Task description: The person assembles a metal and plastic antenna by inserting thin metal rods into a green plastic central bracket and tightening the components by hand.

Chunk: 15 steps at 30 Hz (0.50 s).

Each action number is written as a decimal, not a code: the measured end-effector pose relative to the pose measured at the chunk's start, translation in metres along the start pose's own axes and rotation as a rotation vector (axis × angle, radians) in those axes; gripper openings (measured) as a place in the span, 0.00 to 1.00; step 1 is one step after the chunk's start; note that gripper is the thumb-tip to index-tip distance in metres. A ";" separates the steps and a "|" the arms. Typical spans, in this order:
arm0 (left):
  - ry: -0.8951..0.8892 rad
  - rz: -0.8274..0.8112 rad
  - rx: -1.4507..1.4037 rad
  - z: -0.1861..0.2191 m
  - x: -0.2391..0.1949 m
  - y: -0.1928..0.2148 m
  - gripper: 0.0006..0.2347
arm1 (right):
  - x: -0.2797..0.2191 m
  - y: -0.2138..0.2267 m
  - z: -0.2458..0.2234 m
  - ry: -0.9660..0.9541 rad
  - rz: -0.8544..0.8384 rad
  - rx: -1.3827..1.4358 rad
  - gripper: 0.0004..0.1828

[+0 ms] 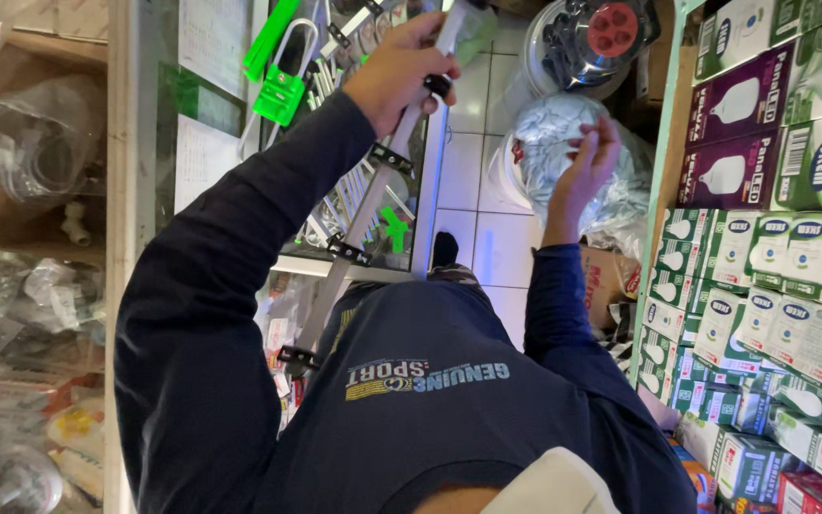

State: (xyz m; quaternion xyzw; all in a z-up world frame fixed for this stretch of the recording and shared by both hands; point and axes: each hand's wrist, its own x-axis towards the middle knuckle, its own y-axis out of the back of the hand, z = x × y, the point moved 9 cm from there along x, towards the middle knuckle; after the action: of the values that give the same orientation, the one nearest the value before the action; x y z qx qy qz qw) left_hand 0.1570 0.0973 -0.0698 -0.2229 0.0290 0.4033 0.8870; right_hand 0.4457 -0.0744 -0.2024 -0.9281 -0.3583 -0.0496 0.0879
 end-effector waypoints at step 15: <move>-1.044 -0.008 1.119 0.097 -0.013 -0.106 0.12 | 0.065 0.101 -0.158 0.850 0.318 -0.247 0.26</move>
State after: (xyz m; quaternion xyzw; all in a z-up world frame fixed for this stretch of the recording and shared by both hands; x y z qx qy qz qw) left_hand 0.2132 0.0682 0.0602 0.4790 -0.1947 0.3782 0.7679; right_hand 0.5576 -0.1365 -0.0500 -0.8725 -0.1356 -0.4533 0.1223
